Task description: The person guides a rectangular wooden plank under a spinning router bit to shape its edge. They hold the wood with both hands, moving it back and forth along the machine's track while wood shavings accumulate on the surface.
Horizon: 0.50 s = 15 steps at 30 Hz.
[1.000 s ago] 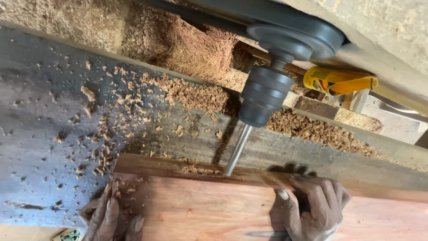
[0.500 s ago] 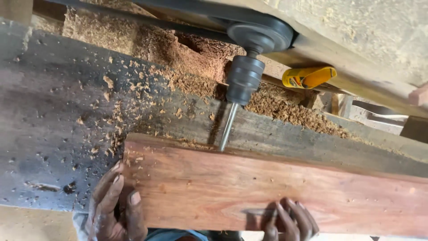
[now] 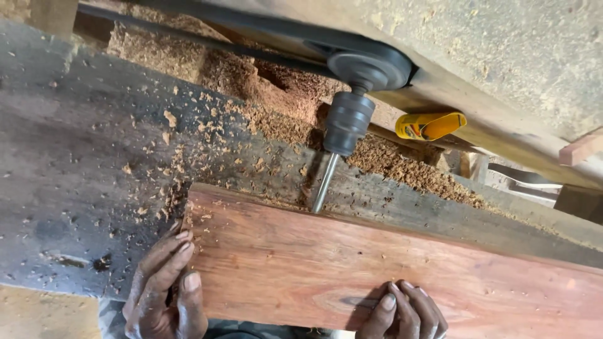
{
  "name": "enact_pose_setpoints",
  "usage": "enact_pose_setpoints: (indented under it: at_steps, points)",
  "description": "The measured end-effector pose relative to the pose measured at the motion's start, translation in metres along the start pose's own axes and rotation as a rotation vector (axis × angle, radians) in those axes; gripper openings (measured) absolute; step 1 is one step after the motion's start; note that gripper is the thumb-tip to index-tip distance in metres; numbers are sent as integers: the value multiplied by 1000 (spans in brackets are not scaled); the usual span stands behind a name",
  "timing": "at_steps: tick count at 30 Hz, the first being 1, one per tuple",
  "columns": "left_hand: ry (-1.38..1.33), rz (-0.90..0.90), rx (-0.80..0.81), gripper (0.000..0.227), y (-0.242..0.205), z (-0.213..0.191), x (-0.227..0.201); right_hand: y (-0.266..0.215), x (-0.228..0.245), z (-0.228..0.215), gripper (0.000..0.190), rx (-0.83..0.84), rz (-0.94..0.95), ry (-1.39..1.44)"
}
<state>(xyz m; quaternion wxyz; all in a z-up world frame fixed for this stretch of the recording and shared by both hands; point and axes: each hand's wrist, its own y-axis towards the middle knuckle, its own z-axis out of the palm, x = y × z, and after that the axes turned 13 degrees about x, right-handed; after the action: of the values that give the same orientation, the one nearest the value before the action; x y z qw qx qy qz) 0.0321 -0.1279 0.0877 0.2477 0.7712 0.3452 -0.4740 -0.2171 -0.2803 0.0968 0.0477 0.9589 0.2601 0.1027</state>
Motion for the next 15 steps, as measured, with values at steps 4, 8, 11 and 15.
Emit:
enact_pose_setpoints:
  at_steps: [4, 8, 11, 15]
  points:
    - [11, -10, 18, 22, 1, 1, 2, 1, 6, 0, 19, 1, 13, 3]
    - [-5, 59, 1, 18, 7, 3, 3, 3, 5, 4, 22, -44, 30, 15]
    - [20, 32, 23, 18, 5, 2, 4, 7, 8, 12, 24, -91, 18, 16]
    - [34, 21, 44, 18, 5, 2, 6, 10, 7, 18, 24, -147, -3, -3]
